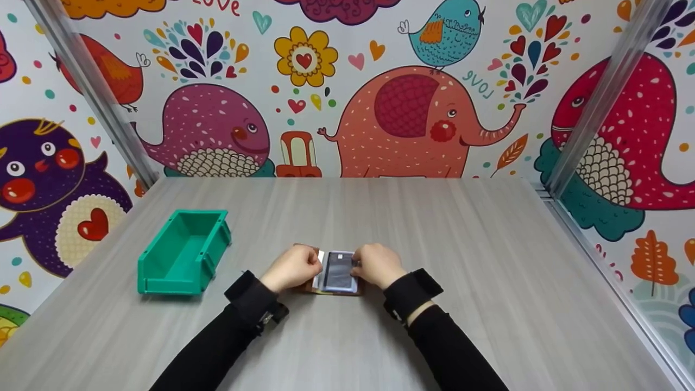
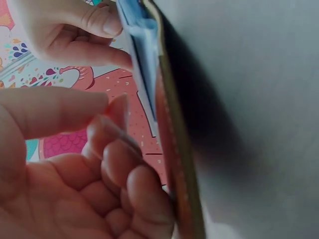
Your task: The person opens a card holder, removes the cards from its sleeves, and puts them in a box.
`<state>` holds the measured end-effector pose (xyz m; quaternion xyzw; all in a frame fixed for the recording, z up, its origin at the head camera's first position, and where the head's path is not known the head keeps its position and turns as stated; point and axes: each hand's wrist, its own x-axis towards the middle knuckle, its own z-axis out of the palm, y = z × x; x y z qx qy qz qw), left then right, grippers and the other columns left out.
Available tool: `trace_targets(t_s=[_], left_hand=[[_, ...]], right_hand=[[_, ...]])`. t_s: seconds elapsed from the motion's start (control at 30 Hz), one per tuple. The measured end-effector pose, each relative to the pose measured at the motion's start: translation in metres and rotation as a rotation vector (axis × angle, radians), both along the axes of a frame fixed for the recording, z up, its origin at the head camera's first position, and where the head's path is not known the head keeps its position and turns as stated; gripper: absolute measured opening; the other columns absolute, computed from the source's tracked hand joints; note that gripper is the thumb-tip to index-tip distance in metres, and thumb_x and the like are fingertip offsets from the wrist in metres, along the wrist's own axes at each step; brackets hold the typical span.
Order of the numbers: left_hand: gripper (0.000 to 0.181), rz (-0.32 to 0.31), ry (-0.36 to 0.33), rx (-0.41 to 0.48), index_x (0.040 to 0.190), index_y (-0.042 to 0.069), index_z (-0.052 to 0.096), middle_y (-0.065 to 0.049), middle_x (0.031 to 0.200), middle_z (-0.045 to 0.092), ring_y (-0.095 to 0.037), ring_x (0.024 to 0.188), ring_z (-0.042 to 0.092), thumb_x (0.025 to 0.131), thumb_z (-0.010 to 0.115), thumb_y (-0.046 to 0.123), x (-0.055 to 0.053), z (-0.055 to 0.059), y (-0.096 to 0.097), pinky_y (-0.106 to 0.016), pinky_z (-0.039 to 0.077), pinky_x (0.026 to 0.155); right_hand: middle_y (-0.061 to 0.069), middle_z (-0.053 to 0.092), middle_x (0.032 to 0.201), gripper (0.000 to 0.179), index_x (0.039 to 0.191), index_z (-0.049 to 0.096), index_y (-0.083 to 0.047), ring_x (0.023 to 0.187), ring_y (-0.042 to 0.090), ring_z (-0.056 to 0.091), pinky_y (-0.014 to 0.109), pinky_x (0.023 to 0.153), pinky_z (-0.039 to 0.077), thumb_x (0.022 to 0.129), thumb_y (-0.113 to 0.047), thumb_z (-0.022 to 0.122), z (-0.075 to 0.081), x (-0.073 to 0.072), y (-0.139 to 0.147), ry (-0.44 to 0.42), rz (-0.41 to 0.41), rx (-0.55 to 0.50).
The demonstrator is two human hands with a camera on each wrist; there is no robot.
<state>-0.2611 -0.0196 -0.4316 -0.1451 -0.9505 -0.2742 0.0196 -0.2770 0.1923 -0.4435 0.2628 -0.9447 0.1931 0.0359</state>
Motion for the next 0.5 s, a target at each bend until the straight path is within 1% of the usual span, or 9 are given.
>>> trace_targets(t_s=[0.13, 0.2, 0.4, 0.5], left_hand=[[0.035, 0.016, -0.061, 0.002, 0.056, 0.017, 0.038, 0.002, 0.059, 0.044, -0.017, 0.054, 0.042, 0.082, 0.06, 0.008, -0.003, -0.002, 0.0009, -0.032, 0.037, 0.052], [0.033, 0.019, -0.085, 0.008, 0.058, 0.017, 0.04, 0.002, 0.06, 0.045, -0.016, 0.055, 0.044, 0.082, 0.06, 0.008, -0.0042, -0.0031, 0.0009, -0.032, 0.038, 0.053], [0.031, 0.013, -0.107, 0.007, 0.058, 0.017, 0.041, 0.002, 0.061, 0.047, -0.016, 0.056, 0.044, 0.08, 0.06, 0.007, -0.0064, -0.0057, 0.0016, -0.032, 0.039, 0.055], [0.03, 0.009, -0.114, 0.008, 0.059, 0.017, 0.041, 0.001, 0.062, 0.048, -0.017, 0.056, 0.044, 0.08, 0.06, 0.006, -0.0068, -0.006, 0.0025, -0.033, 0.04, 0.056]], right_hand=[[0.0, 0.064, 0.073, 0.014, 0.092, 0.075, -0.005, 0.062, 0.013, 0.05, 0.035, 0.06, 0.045, 0.081, -0.012, 0.08, -0.0002, 0.0001, -0.0005, -0.003, 0.019, -0.005], [0.0, 0.065, 0.074, 0.014, 0.092, 0.075, -0.005, 0.062, 0.014, 0.05, 0.035, 0.061, 0.045, 0.081, -0.012, 0.08, -0.0002, 0.0003, -0.0005, -0.001, 0.023, -0.005], [0.005, 0.07, 0.082, 0.019, 0.096, 0.075, -0.003, 0.066, 0.016, 0.056, 0.039, 0.065, 0.049, 0.08, -0.012, 0.08, 0.0, 0.0008, -0.0001, -0.002, 0.013, -0.002], [0.005, 0.071, 0.082, 0.019, 0.096, 0.075, -0.002, 0.067, 0.016, 0.056, 0.039, 0.066, 0.05, 0.08, -0.012, 0.08, 0.0, 0.0005, 0.0003, -0.006, 0.012, -0.005]])
